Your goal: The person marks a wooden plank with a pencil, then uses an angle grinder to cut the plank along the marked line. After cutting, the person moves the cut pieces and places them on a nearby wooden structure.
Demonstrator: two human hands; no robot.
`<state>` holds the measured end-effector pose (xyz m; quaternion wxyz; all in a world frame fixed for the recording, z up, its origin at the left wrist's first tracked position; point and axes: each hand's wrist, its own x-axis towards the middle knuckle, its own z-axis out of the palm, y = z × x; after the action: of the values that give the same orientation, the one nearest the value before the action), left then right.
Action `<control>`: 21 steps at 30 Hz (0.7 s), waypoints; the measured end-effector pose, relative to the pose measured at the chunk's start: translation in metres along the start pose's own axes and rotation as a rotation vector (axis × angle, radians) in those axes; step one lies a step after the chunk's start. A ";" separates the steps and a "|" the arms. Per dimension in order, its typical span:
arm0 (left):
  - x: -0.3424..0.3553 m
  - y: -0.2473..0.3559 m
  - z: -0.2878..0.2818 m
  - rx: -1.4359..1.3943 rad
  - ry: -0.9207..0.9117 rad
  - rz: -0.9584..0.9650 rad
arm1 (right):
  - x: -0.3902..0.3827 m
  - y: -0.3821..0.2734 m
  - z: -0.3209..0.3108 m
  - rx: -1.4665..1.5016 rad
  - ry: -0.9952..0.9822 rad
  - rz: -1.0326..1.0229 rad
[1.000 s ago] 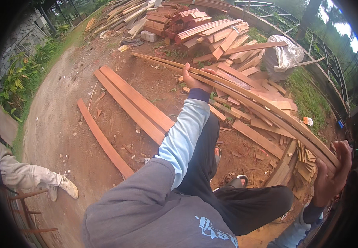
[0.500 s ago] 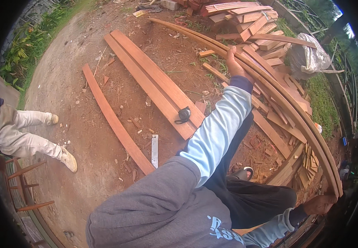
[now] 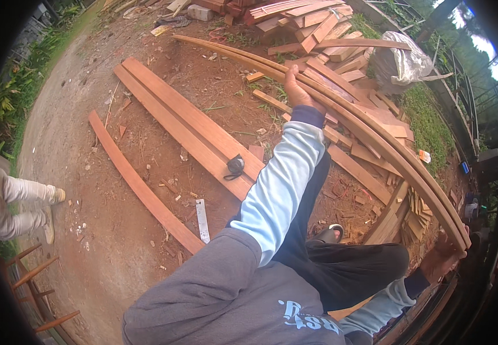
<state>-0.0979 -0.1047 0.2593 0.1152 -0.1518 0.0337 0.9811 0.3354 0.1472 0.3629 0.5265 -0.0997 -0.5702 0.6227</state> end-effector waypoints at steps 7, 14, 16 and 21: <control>-0.017 -0.011 0.014 0.092 -0.005 -0.030 | -0.017 0.036 0.011 0.630 -0.140 0.105; -0.016 -0.001 0.006 0.353 0.121 -0.032 | -0.037 0.028 0.031 0.010 0.375 0.194; -0.008 -0.001 0.004 0.357 0.115 -0.103 | -0.035 0.006 0.034 -0.120 0.467 0.027; -0.009 0.003 0.008 0.366 0.145 -0.072 | -0.036 -0.030 0.076 -0.513 0.231 -0.387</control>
<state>-0.0920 -0.1086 0.2697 0.1732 -0.1998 0.2141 0.9403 0.3117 0.0676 0.3950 0.6538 -0.1889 -0.6531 0.3320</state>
